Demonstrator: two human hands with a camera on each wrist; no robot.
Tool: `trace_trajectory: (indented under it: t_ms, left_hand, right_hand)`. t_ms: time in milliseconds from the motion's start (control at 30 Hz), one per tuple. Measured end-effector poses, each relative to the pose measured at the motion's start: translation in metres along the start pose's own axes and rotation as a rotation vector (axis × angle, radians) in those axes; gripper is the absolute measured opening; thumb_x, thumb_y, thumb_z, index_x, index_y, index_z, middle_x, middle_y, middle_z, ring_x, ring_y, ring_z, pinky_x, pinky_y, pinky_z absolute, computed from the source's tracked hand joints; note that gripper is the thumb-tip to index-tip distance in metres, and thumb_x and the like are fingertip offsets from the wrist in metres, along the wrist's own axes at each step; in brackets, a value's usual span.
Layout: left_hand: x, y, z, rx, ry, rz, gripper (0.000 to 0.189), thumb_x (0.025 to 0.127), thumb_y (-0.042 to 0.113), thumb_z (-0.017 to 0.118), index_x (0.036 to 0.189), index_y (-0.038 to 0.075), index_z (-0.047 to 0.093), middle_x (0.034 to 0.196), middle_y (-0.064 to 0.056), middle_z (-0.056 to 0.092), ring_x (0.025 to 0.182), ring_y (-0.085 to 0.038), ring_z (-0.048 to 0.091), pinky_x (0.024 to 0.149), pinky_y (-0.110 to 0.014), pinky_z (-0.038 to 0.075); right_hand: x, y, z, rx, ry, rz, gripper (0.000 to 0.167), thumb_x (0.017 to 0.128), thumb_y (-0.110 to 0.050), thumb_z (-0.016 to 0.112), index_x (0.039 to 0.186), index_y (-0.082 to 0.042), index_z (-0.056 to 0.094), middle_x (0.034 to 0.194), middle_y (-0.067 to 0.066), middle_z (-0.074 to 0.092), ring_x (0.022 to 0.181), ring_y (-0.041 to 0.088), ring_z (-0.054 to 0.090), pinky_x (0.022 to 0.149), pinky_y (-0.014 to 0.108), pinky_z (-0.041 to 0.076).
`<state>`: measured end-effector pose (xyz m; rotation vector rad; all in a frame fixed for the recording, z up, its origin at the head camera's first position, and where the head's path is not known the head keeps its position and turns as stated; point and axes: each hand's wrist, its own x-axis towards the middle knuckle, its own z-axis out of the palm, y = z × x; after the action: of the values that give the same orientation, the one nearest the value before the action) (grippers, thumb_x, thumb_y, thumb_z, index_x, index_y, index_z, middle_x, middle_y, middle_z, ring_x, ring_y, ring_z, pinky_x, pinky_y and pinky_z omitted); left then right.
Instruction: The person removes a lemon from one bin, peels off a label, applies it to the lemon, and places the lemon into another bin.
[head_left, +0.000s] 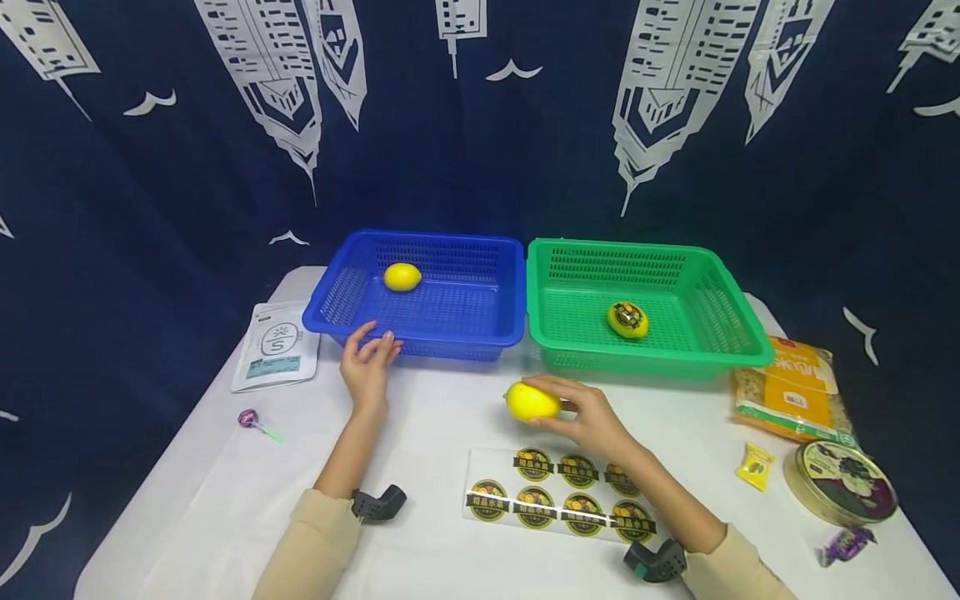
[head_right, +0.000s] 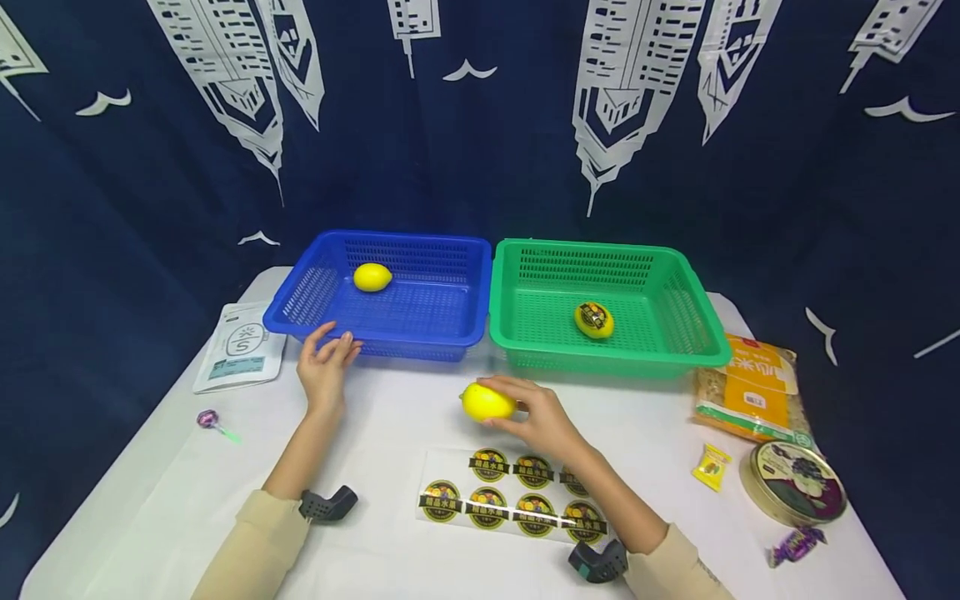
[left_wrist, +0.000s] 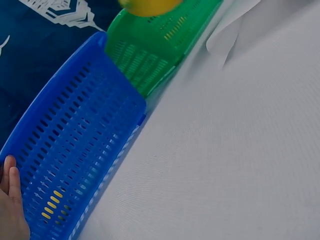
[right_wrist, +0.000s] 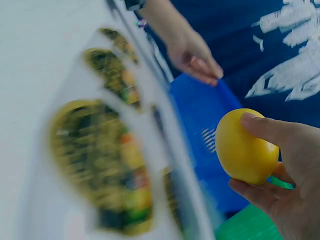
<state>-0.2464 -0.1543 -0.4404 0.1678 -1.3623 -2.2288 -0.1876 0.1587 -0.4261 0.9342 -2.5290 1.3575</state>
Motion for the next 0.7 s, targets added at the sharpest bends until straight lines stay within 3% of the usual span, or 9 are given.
trace_trajectory:
  t_ms: [100,300,433,500,600,700]
  left_hand:
    - [0.001,0.001,-0.002,0.006,0.009,-0.004,0.039,0.081,0.002,0.068,0.117,-0.002,0.053,0.073,-0.008,0.064,0.072,-0.021,0.068,0.077,-0.033,0.054]
    - [0.0,0.001,-0.002,0.015,0.003,-0.026,0.04,0.082,0.0,0.067,0.12,-0.002,0.053,0.073,-0.007,0.064,0.072,-0.02,0.067,0.077,-0.033,0.054]
    - [-0.003,0.0,-0.003,0.068,-0.028,0.0,0.043,0.083,0.002,0.066,0.123,-0.003,0.051,0.079,-0.015,0.064,0.073,-0.022,0.068,0.077,-0.034,0.054]
    - [-0.007,-0.001,-0.004,0.172,-0.051,0.064,0.044,0.086,0.006,0.064,0.127,-0.001,0.049,0.083,-0.019,0.064,0.073,-0.022,0.067,0.074,-0.033,0.055]
    - [-0.019,-0.003,-0.004,0.374,-0.082,0.225,0.041,0.088,0.011,0.063,0.126,0.002,0.051,0.084,-0.02,0.064,0.067,-0.022,0.065,0.065,-0.027,0.056]
    - [-0.038,-0.007,0.0,0.548,-0.197,0.369,0.03,0.088,0.013,0.064,0.115,0.003,0.058,0.078,-0.013,0.065,0.064,-0.02,0.061,0.06,-0.022,0.053]
  right_hand:
    - [-0.01,0.011,0.007,-0.013,0.005,0.029,0.054,0.075,-0.024,0.077,0.126,-0.02,0.058,0.128,0.006,0.055,0.115,0.026,0.052,0.085,0.034,0.051]
    - [-0.021,0.025,0.018,-0.079,-0.003,0.004,0.055,0.075,-0.027,0.077,0.125,-0.016,0.059,0.125,0.002,0.058,0.115,0.025,0.052,0.097,0.045,0.042]
    - [-0.023,0.029,0.02,-0.088,0.005,-0.008,0.055,0.074,-0.026,0.078,0.124,-0.017,0.059,0.124,0.001,0.058,0.115,0.024,0.052,0.098,0.046,0.041]
    - [-0.023,0.029,0.02,-0.088,0.011,-0.016,0.055,0.074,-0.025,0.078,0.124,-0.017,0.059,0.124,0.002,0.058,0.115,0.024,0.052,0.098,0.046,0.04]
    - [-0.022,0.03,0.019,-0.083,0.005,-0.023,0.056,0.075,-0.026,0.077,0.126,-0.017,0.058,0.126,0.002,0.057,0.117,0.025,0.051,0.099,0.046,0.039]
    - [-0.021,0.029,0.017,-0.075,-0.004,-0.018,0.057,0.075,-0.027,0.077,0.127,-0.016,0.057,0.128,0.004,0.056,0.118,0.025,0.05,0.1,0.046,0.038]
